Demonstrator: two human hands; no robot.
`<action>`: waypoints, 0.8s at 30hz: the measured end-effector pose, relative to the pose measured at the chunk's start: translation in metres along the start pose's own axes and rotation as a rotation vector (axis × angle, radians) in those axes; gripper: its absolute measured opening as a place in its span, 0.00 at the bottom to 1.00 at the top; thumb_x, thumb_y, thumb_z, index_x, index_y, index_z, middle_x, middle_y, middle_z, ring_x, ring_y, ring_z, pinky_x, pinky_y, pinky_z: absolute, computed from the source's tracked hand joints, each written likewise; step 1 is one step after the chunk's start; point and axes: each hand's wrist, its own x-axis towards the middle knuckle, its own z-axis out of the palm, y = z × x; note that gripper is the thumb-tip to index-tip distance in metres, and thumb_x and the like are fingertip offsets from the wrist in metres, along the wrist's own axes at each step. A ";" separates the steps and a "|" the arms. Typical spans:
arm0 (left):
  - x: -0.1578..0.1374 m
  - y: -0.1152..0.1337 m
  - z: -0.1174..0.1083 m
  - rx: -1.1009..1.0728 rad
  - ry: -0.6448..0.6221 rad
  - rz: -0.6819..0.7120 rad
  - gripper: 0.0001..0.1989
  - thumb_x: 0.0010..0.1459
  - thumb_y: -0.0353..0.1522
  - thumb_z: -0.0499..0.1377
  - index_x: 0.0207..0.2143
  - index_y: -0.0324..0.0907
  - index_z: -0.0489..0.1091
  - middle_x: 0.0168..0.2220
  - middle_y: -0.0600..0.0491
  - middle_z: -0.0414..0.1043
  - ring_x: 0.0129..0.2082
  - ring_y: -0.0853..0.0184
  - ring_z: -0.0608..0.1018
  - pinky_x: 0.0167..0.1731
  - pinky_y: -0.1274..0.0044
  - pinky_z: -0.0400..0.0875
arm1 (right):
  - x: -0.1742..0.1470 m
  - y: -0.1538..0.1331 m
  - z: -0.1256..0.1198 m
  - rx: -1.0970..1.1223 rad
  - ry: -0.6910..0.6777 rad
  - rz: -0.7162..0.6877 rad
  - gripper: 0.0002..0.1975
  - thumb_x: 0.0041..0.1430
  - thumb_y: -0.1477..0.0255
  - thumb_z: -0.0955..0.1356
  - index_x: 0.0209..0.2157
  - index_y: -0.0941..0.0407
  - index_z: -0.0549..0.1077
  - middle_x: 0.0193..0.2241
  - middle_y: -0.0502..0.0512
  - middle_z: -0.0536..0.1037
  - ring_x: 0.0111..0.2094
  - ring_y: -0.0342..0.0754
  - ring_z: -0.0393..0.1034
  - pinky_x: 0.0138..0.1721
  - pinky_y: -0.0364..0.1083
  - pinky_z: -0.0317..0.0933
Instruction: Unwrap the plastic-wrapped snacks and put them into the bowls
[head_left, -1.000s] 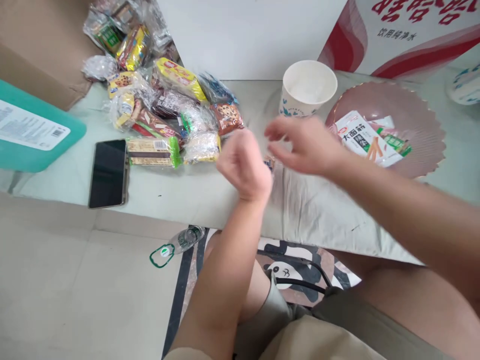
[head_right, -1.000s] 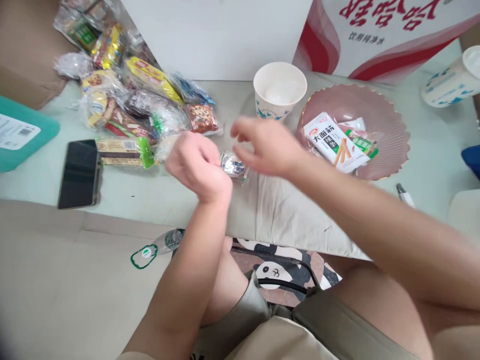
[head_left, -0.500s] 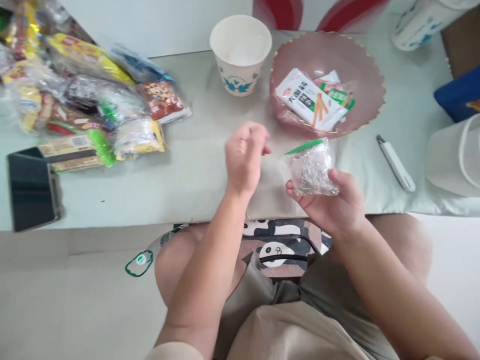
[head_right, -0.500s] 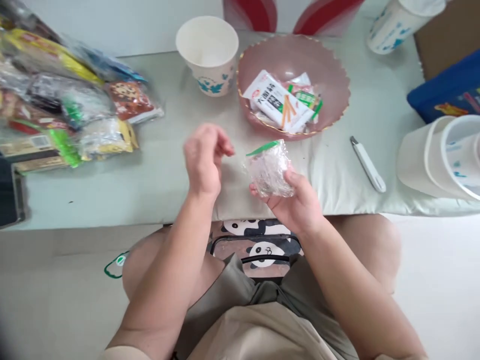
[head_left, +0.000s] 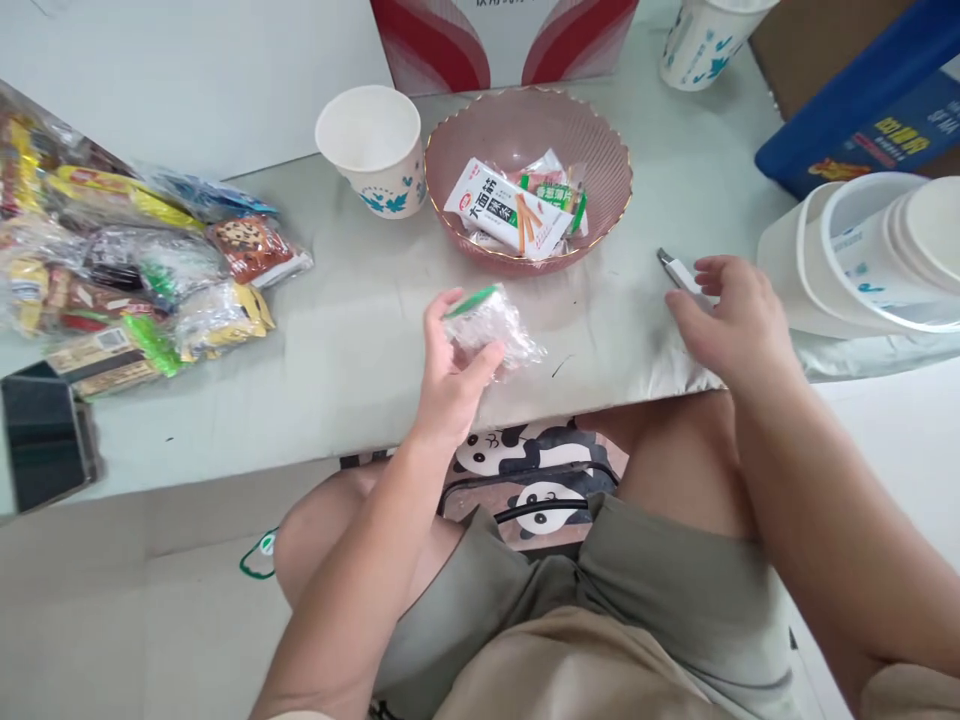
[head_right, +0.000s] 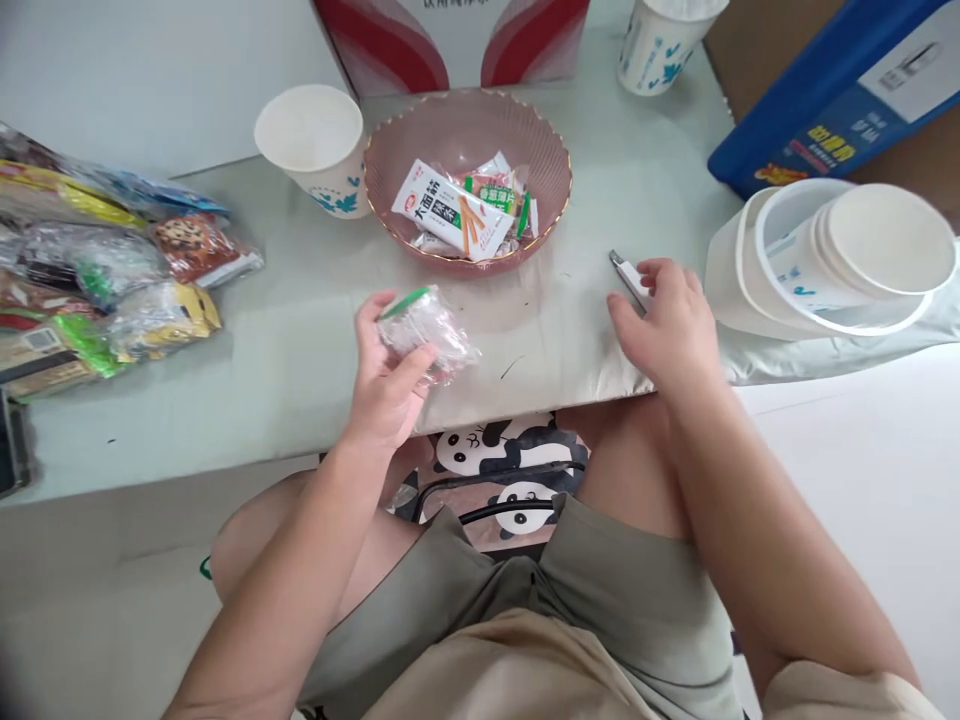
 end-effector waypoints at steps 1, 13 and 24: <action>0.000 0.003 -0.005 0.009 0.034 0.041 0.34 0.50 0.36 0.72 0.55 0.58 0.59 0.49 0.54 0.71 0.40 0.69 0.77 0.33 0.79 0.77 | 0.005 0.002 -0.002 -0.047 -0.028 0.036 0.18 0.54 0.68 0.71 0.47 0.55 0.72 0.51 0.68 0.77 0.56 0.64 0.70 0.59 0.64 0.62; 0.014 0.027 -0.038 -0.082 -0.018 0.080 0.18 0.56 0.41 0.64 0.47 0.53 0.65 0.49 0.54 0.70 0.42 0.66 0.77 0.36 0.75 0.77 | -0.049 -0.041 -0.009 0.543 -0.370 -0.072 0.08 0.65 0.59 0.66 0.40 0.48 0.68 0.25 0.49 0.75 0.24 0.49 0.70 0.28 0.50 0.64; 0.018 0.010 -0.030 0.224 -0.112 0.229 0.24 0.59 0.49 0.62 0.54 0.54 0.62 0.46 0.53 0.73 0.41 0.65 0.80 0.39 0.74 0.77 | -0.061 -0.113 0.029 0.578 -0.813 -0.267 0.09 0.64 0.63 0.65 0.39 0.54 0.70 0.23 0.47 0.77 0.18 0.42 0.69 0.21 0.42 0.60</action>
